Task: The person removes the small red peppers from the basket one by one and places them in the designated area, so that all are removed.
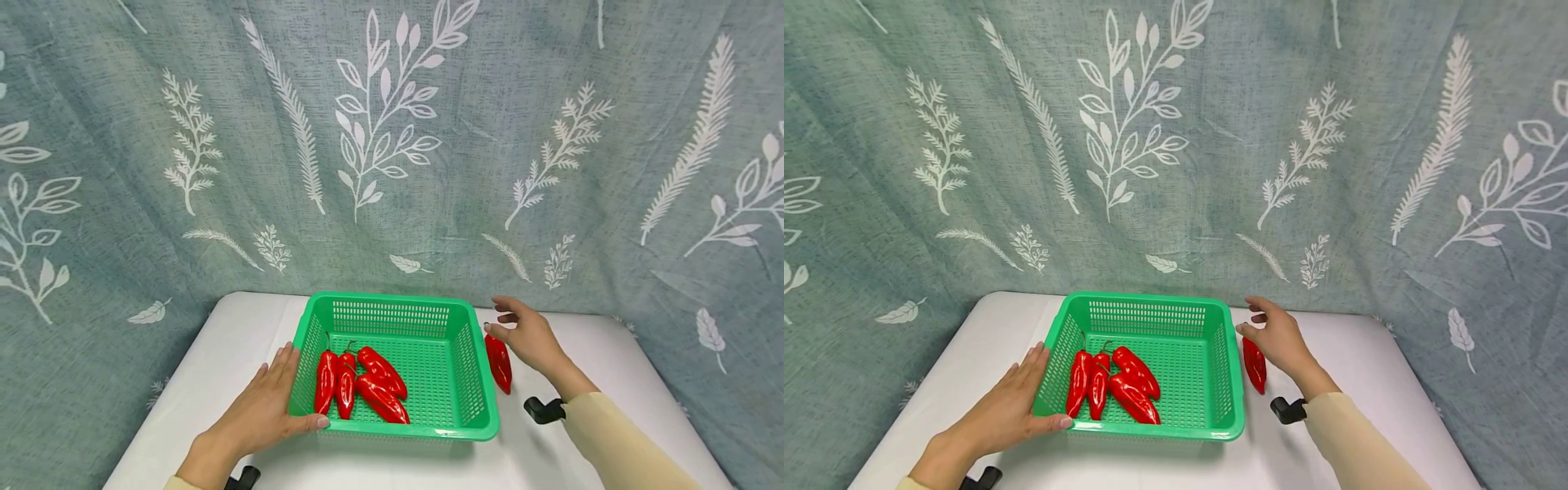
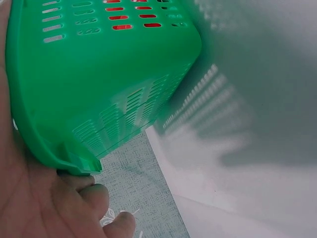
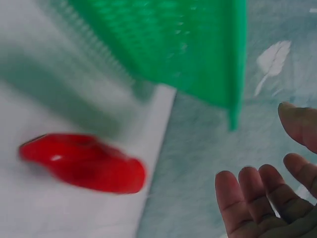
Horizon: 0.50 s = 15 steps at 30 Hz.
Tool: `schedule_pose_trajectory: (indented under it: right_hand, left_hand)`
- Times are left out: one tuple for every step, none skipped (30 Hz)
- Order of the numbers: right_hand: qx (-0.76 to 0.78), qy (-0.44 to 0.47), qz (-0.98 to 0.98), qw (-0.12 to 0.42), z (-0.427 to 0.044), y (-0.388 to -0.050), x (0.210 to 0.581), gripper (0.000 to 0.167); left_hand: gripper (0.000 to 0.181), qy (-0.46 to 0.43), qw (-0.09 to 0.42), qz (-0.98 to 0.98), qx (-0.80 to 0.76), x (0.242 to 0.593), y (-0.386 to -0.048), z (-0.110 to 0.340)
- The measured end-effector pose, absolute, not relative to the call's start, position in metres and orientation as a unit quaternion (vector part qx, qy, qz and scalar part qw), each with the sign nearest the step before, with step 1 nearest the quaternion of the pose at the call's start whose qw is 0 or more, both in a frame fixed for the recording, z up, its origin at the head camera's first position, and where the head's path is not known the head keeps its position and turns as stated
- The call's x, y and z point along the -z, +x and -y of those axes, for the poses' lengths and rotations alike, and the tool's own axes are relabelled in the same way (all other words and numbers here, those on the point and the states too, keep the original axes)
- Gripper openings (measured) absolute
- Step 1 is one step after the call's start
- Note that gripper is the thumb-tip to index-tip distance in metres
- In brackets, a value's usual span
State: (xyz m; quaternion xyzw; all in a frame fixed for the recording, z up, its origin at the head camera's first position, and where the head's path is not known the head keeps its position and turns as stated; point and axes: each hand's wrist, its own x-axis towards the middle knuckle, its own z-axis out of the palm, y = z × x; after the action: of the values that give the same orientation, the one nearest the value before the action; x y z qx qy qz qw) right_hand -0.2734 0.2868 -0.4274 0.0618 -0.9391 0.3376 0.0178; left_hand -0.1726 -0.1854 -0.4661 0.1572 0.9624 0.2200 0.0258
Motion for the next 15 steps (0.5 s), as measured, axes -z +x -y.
schedule_pose_trajectory:
  right_hand:
    - [-0.338, 0.065, 0.939, 0.019, -0.283, -0.273, 0.423, 0.064]
    - [-0.338, 0.070, 0.938, 0.020, -0.278, -0.272, 0.418, 0.064]
    - [-0.339, 0.077, 0.937, 0.023, -0.273, -0.272, 0.414, 0.064]
    - [-0.338, 0.085, 0.937, 0.024, -0.268, -0.272, 0.409, 0.063]
    - [-0.337, 0.093, 0.936, 0.025, -0.262, -0.272, 0.405, 0.063]
    - [-0.338, 0.103, 0.935, 0.025, -0.256, -0.272, 0.401, 0.062]
    - [-0.338, 0.114, 0.934, 0.024, -0.249, -0.272, 0.398, 0.062]
    - [-0.337, 0.126, 0.933, 0.023, -0.243, -0.273, 0.394, 0.062]
    - [-0.335, 0.137, 0.932, 0.021, -0.236, -0.273, 0.391, 0.061]
    - [-0.334, 0.147, 0.931, 0.018, -0.229, -0.274, 0.388, 0.060]
    - [-0.333, 0.156, 0.930, 0.014, -0.222, -0.275, 0.386, 0.060]
    - [-0.332, 0.165, 0.929, 0.011, -0.215, -0.276, 0.384, 0.060]
    - [-0.331, 0.171, 0.928, 0.006, -0.208, -0.277, 0.383, 0.060]
    - [-0.331, 0.178, 0.927, 0.000, -0.201, -0.278, 0.383, 0.060]
    - [-0.331, 0.183, 0.926, -0.005, -0.195, -0.279, 0.383, 0.060]
  left_hand:
    - [0.134, 0.157, 0.025, -0.963, -0.219, 0.466, -0.173, 0.185]
    - [0.133, 0.158, 0.025, -0.962, -0.219, 0.466, -0.173, 0.185]
    - [0.134, 0.159, 0.025, -0.963, -0.217, 0.466, -0.173, 0.185]
    - [0.134, 0.160, 0.024, -0.963, -0.215, 0.466, -0.173, 0.185]
    - [0.134, 0.160, 0.022, -0.963, -0.215, 0.466, -0.173, 0.185]
    - [0.134, 0.161, 0.022, -0.963, -0.213, 0.466, -0.173, 0.185]
    - [0.134, 0.161, 0.021, -0.964, -0.213, 0.466, -0.173, 0.185]
    - [0.135, 0.160, 0.021, -0.964, -0.212, 0.466, -0.173, 0.185]
    - [0.136, 0.160, 0.020, -0.964, -0.211, 0.466, -0.173, 0.185]
    - [0.136, 0.160, 0.020, -0.964, -0.210, 0.467, -0.173, 0.186]
    - [0.136, 0.160, 0.020, -0.964, -0.210, 0.467, -0.173, 0.186]
    - [0.136, 0.160, 0.020, -0.965, -0.209, 0.467, -0.173, 0.185]
    - [0.136, 0.160, 0.020, -0.965, -0.209, 0.467, -0.173, 0.185]
    - [0.136, 0.160, 0.021, -0.965, -0.209, 0.467, -0.173, 0.185]
    - [0.136, 0.160, 0.021, -0.964, -0.209, 0.468, -0.173, 0.185]
